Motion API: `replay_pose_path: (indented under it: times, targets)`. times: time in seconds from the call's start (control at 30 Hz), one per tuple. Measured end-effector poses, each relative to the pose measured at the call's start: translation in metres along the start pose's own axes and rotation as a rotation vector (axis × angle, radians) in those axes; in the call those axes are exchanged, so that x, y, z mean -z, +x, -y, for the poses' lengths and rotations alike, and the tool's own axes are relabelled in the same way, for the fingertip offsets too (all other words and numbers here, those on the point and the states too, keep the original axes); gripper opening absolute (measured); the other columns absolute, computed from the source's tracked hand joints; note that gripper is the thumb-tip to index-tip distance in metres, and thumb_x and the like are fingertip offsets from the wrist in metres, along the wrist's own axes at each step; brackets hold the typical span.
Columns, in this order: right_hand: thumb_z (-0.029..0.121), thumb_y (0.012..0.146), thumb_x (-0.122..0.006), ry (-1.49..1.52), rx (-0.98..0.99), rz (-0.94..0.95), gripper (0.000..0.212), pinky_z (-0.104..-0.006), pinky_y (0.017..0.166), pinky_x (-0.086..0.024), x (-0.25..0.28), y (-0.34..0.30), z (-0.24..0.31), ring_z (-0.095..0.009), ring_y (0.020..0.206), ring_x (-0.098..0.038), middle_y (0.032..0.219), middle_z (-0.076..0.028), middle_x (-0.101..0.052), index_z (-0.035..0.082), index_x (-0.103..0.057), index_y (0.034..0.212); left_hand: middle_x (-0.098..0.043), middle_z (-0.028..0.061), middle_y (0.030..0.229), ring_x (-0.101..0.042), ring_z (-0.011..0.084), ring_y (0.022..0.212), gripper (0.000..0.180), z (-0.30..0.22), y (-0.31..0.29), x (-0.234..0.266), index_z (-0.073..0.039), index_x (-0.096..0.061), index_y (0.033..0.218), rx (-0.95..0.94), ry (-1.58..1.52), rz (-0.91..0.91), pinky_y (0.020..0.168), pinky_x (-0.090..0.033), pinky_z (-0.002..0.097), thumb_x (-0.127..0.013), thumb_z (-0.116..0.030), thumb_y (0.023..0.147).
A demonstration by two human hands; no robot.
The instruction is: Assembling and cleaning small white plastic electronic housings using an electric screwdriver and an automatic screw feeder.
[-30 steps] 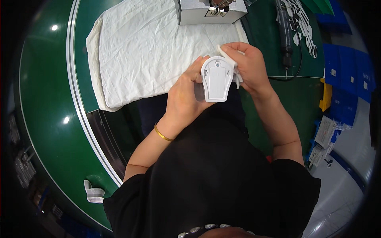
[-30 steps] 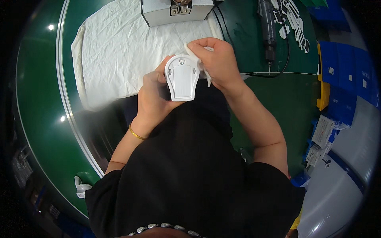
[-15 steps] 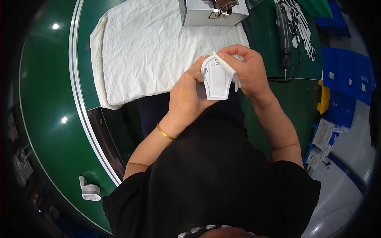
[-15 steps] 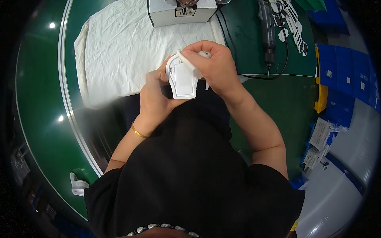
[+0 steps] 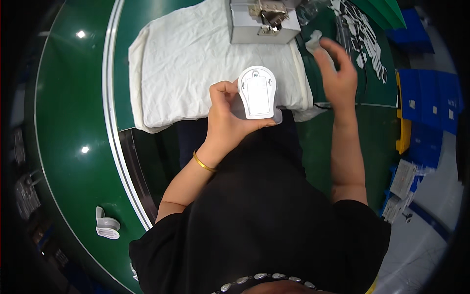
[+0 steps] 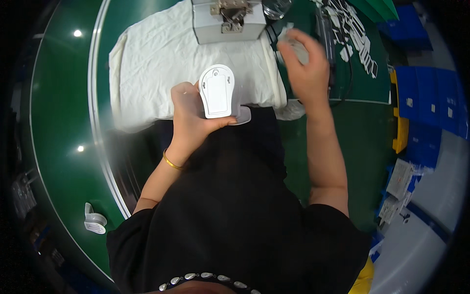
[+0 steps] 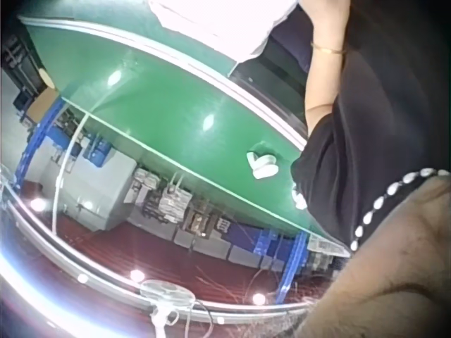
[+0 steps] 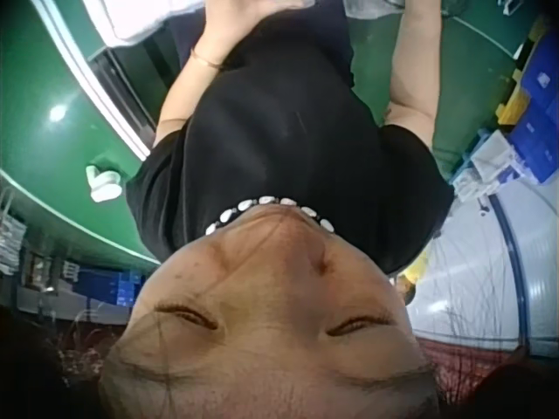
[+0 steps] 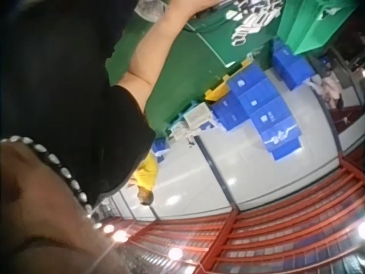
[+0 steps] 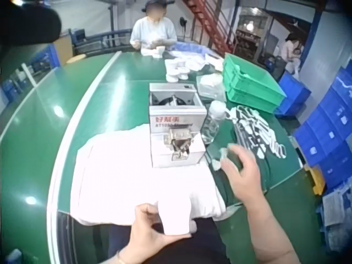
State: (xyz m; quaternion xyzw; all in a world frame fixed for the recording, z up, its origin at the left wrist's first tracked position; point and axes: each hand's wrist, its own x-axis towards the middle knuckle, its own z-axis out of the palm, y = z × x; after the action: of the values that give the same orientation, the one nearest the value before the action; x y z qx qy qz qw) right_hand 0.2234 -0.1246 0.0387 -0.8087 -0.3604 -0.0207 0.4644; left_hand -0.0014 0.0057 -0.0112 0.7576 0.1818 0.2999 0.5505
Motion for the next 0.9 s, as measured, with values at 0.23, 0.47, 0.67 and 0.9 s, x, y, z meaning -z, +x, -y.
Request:
replay_pose_path:
  times: [0.23, 0.47, 0.67, 0.9]
  targets:
    - [0.015, 0.077, -0.083, 0.388, -0.134, 0.665, 0.068, -0.0282, 0.091, -0.045, -0.025, -0.072, 0.064, -0.014, 0.109, -0.055, 0.114, -0.006, -0.061, 0.002, -0.044, 0.132, -0.054, 0.017, 0.122, -0.058, 0.0248, 0.115, 0.091, -0.039, 0.015, 0.021, -0.006, -0.027, 0.124, 0.273, -0.554, -0.121, 0.098, -0.048, 0.0375, -0.094, -0.02, 0.065]
    - [0.019, 0.077, -0.084, 0.626, -0.327, 0.927, 0.054, -0.0263, 0.076, -0.049, -0.021, -0.045, 0.079, -0.008, 0.088, -0.059, 0.097, -0.003, -0.065, 0.002, -0.055, 0.118, -0.056, 0.0147, 0.137, -0.057, 0.035, 0.121, 0.061, -0.067, 0.026, 0.09, -0.01, -0.06, 0.124, -0.178, 0.219, 0.288, 0.097, -0.05, 0.038, -0.081, -0.001, 0.067]
    - [0.009, 0.085, -0.076, 0.931, -0.24, 0.814, 0.057, -0.0245, 0.077, -0.051, -0.046, -0.04, 0.091, -0.01, 0.086, -0.062, 0.104, -0.009, -0.066, 0.0, -0.048, 0.134, -0.062, 0.0122, 0.128, -0.065, 0.0281, 0.102, 0.051, -0.059, 0.041, 0.126, -0.006, -0.056, 0.113, -0.205, 0.337, 0.119, 0.081, -0.054, 0.0338, -0.07, 0.011, 0.067]
    - [0.005, 0.093, -0.064, 0.792, -0.333, 0.709, 0.045, -0.0239, 0.076, -0.053, -0.037, -0.045, 0.067, -0.012, 0.084, -0.065, 0.103, -0.011, -0.069, 0.0, -0.048, 0.135, -0.062, 0.0052, 0.091, -0.058, 0.0099, 0.078, 0.042, 0.001, 0.101, 0.182, 0.0, -0.05, 0.112, 0.077, 0.148, -0.467, 0.068, -0.048, 0.0264, -0.077, -0.009, 0.081]
